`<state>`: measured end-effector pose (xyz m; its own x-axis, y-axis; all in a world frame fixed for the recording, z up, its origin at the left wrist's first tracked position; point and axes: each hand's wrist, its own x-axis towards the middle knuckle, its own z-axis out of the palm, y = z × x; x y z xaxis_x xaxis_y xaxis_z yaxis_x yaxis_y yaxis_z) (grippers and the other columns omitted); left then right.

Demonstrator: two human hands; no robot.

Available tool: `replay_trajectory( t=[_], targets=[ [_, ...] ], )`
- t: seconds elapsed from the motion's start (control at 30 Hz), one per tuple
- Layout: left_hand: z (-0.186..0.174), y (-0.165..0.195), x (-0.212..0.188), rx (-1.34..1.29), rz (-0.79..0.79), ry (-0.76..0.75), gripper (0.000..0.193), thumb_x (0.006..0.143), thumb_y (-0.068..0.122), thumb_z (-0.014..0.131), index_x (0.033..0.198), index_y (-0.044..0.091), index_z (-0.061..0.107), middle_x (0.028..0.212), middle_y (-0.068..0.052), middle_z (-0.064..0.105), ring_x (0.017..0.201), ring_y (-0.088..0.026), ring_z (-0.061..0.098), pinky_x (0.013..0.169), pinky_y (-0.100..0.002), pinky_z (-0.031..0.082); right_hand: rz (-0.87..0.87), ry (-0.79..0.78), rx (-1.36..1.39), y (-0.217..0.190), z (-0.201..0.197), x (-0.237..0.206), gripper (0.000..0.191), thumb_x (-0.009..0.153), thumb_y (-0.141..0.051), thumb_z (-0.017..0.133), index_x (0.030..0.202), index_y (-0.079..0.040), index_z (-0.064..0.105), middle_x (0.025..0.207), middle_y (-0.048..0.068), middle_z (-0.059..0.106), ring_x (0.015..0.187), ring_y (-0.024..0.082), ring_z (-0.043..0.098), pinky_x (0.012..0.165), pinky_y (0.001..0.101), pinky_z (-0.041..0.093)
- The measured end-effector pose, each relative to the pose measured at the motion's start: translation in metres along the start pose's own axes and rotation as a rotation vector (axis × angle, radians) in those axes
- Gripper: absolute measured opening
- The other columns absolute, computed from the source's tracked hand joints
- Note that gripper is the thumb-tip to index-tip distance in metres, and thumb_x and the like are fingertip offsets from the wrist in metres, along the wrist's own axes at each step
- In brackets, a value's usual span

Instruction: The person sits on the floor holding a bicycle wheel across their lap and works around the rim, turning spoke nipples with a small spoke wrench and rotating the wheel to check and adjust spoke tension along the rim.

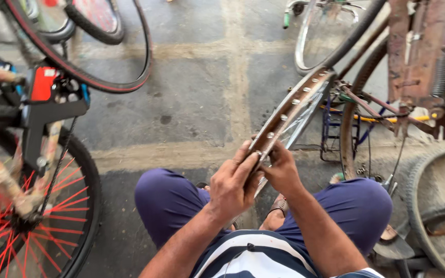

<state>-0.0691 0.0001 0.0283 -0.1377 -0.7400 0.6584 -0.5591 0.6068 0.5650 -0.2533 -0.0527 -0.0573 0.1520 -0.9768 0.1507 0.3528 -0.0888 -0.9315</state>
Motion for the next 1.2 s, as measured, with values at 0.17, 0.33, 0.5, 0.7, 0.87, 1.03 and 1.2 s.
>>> replay_trajectory(
  t=[0.17, 0.33, 0.5, 0.7, 0.87, 1.03, 1.2],
  targets=[
    [0.002, 0.001, 0.002, 0.004, 0.005, 0.010, 0.039, 0.096, 0.018, 0.074, 0.132, 0.004, 0.066, 0.143, -0.022, 0.062, 0.096, -0.035, 0.073, 0.081, -0.041, 0.059, -0.021, -0.080, 0.134, -0.002, -0.002, -0.001, 0.029, 0.087, 0.013, 0.076, 0.112, 0.001, 0.066, 0.123, 0.011, 0.069, 0.116, 0.020, 0.067, 0.104, 0.0349, 0.054],
    [0.004, 0.003, 0.002, -0.018, -0.004, -0.015, 0.038, 0.096, 0.018, 0.074, 0.130, 0.004, 0.066, 0.142, -0.024, 0.063, 0.094, -0.034, 0.073, 0.081, -0.041, 0.060, 0.016, 0.023, -0.096, -0.002, 0.000, 0.001, 0.047, 0.079, 0.005, 0.077, 0.123, -0.004, 0.063, 0.116, 0.007, 0.072, 0.108, 0.015, 0.068, 0.094, 0.0311, 0.055],
    [0.009, 0.005, 0.003, 0.008, 0.032, 0.007, 0.038, 0.096, 0.018, 0.072, 0.130, 0.004, 0.065, 0.143, -0.023, 0.061, 0.106, -0.037, 0.073, 0.088, -0.042, 0.059, -0.051, -0.074, 0.194, -0.008, -0.001, 0.001, 0.032, 0.084, 0.004, 0.082, 0.111, -0.001, 0.066, 0.118, 0.010, 0.072, 0.111, 0.019, 0.069, 0.099, 0.0345, 0.057],
    [0.013, 0.006, 0.005, 0.000, 0.001, -0.063, 0.039, 0.095, 0.019, 0.072, 0.129, 0.000, 0.065, 0.141, -0.026, 0.062, 0.097, -0.033, 0.074, 0.080, -0.039, 0.060, -0.097, -0.118, -0.053, -0.016, -0.005, -0.003, 0.036, 0.087, 0.001, 0.080, 0.121, -0.002, 0.068, 0.116, 0.007, 0.069, 0.111, 0.016, 0.065, 0.100, 0.0318, 0.054],
    [0.014, 0.006, 0.004, 0.004, 0.010, -0.057, 0.039, 0.096, 0.018, 0.071, 0.129, 0.000, 0.065, 0.143, -0.026, 0.061, 0.099, -0.034, 0.073, 0.081, -0.040, 0.059, -0.003, -0.096, 0.188, -0.012, -0.008, -0.002, 0.026, 0.092, 0.008, 0.083, 0.113, 0.001, 0.069, 0.116, 0.011, 0.068, 0.109, 0.019, 0.067, 0.098, 0.0349, 0.056],
    [0.010, 0.005, 0.004, -0.005, 0.009, -0.046, 0.038, 0.094, 0.016, 0.073, 0.129, 0.003, 0.066, 0.143, -0.025, 0.060, 0.101, -0.035, 0.073, 0.086, -0.040, 0.059, -0.067, -0.060, 0.045, -0.002, -0.010, -0.004, 0.057, 0.077, 0.006, 0.079, 0.129, -0.007, 0.062, 0.125, 0.007, 0.067, 0.119, 0.015, 0.063, 0.107, 0.0293, 0.050],
    [0.004, 0.005, -0.001, -0.007, 0.007, -0.019, 0.040, 0.095, 0.017, 0.076, 0.132, 0.007, 0.066, 0.145, -0.021, 0.060, 0.103, -0.035, 0.073, 0.089, -0.040, 0.059, -0.042, -0.072, 0.100, 0.005, -0.006, -0.010, 0.021, 0.095, 0.009, 0.076, 0.115, 0.003, 0.069, 0.115, 0.011, 0.072, 0.109, 0.019, 0.069, 0.098, 0.0337, 0.058]
  ],
)
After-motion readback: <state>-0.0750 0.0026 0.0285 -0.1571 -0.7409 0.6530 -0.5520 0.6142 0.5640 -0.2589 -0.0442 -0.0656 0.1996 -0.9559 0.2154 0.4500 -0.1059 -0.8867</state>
